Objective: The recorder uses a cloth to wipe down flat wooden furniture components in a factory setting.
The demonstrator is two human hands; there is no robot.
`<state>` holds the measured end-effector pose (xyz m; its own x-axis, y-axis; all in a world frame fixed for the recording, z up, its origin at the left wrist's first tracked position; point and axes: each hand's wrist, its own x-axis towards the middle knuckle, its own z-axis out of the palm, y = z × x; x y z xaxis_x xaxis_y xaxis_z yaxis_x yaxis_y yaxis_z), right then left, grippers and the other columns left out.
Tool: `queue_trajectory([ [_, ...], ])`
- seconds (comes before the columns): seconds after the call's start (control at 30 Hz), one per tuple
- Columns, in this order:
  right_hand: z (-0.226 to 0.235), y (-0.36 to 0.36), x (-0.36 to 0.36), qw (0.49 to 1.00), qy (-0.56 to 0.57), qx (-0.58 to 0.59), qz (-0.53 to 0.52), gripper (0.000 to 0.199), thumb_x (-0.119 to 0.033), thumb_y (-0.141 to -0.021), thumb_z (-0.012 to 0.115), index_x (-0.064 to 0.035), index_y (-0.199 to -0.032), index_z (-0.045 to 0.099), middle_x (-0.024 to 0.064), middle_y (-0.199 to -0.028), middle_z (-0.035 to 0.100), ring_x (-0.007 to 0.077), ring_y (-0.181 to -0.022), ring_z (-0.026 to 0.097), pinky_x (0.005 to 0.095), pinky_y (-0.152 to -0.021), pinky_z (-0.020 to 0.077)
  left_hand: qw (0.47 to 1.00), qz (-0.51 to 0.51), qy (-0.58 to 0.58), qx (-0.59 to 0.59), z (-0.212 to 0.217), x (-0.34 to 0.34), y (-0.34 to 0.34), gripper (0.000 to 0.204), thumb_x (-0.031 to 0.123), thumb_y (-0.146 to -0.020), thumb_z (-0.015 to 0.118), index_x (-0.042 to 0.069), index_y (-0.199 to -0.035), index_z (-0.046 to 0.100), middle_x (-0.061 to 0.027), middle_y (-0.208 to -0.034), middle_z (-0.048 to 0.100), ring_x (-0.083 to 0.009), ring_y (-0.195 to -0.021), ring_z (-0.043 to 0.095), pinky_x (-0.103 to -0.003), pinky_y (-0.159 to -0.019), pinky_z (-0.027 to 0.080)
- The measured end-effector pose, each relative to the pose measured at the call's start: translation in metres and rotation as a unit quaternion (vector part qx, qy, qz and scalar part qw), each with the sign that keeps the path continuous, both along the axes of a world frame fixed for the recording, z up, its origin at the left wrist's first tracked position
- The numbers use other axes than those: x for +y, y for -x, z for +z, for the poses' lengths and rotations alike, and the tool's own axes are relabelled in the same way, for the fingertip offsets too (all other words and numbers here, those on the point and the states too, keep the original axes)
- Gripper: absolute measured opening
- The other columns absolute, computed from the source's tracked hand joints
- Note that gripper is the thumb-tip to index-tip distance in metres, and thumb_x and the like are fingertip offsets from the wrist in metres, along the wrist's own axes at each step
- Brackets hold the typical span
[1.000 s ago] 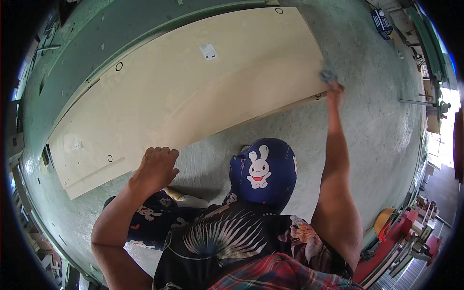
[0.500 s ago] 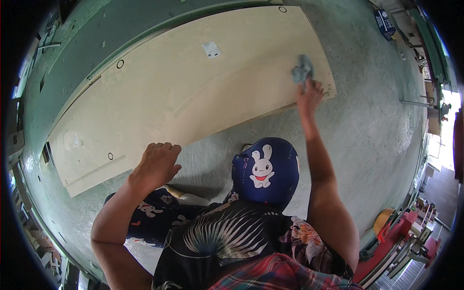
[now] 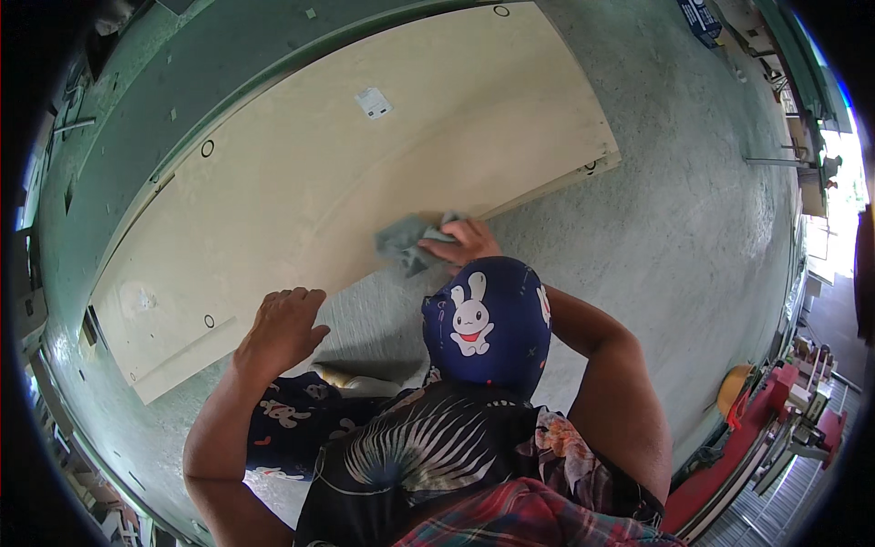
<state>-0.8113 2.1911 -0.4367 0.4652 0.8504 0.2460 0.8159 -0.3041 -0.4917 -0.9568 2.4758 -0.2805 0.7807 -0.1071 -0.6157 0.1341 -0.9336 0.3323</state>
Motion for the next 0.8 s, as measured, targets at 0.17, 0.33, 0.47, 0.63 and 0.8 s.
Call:
queue_trajectory([
  [0.17,-0.018,-0.041,-0.077,0.981,0.006,-0.015,-0.194,0.047,-0.008,-0.065,0.067,-0.0168,-0.111,0.063,0.0116,-0.107,0.049,0.0316,-0.103,0.049,0.0436,-0.086,0.0410,1.000,0.000,0.001,0.018,0.002,-0.005,-0.008,0.044,0.017,-0.076,0.071,0.003,-0.115,0.054,-0.0148,-0.100,0.061,-0.0306,-0.098,0.058,-0.041,-0.091,0.042],
  [0.33,-0.007,-0.069,-0.115,0.965,0.051,-0.050,-0.253,0.044,-0.006,-0.066,0.065,-0.0087,-0.110,0.061,0.0143,-0.109,0.050,0.0339,-0.102,0.049,0.0432,-0.085,0.0432,1.000,-0.001,0.007,-0.029,-0.004,-0.006,-0.008,0.038,0.015,-0.076,0.071,0.002,-0.108,0.056,-0.0163,-0.097,0.061,-0.0324,-0.096,0.059,-0.042,-0.090,0.042],
  [0.47,-0.016,-0.102,-0.145,0.954,0.043,-0.093,-0.281,0.040,-0.004,-0.069,0.063,-0.0072,-0.109,0.060,0.0140,-0.112,0.053,0.0345,-0.103,0.050,0.0448,-0.086,0.0434,1.000,-0.008,-0.004,-0.026,-0.004,-0.009,-0.015,0.042,0.015,-0.075,0.071,0.002,-0.112,0.055,-0.0159,-0.101,0.061,-0.0322,-0.099,0.058,-0.041,-0.090,0.042],
  [0.63,-0.019,-0.139,-0.182,0.940,0.080,-0.131,-0.306,0.035,-0.005,-0.072,0.061,-0.0033,-0.107,0.060,0.0154,-0.116,0.055,0.0357,-0.105,0.051,0.0438,-0.088,0.0438,1.000,-0.001,-0.020,-0.018,-0.006,-0.007,-0.013,0.046,0.015,-0.075,0.071,0.003,-0.115,0.054,-0.0160,-0.107,0.060,-0.0319,-0.103,0.056,-0.041,-0.093,0.042],
  [0.8,-0.033,-0.189,-0.277,0.817,0.160,-0.155,-0.532,0.035,-0.010,-0.078,0.061,-0.0018,-0.112,0.059,0.0165,-0.119,0.055,0.0344,-0.109,0.051,0.0430,-0.089,0.0443,0.999,0.001,-0.013,-0.034,-0.003,-0.009,-0.018,0.040,0.015,-0.077,0.070,0.002,-0.112,0.055,-0.0162,-0.101,0.061,-0.0320,-0.100,0.058,-0.042,-0.092,0.041],
])
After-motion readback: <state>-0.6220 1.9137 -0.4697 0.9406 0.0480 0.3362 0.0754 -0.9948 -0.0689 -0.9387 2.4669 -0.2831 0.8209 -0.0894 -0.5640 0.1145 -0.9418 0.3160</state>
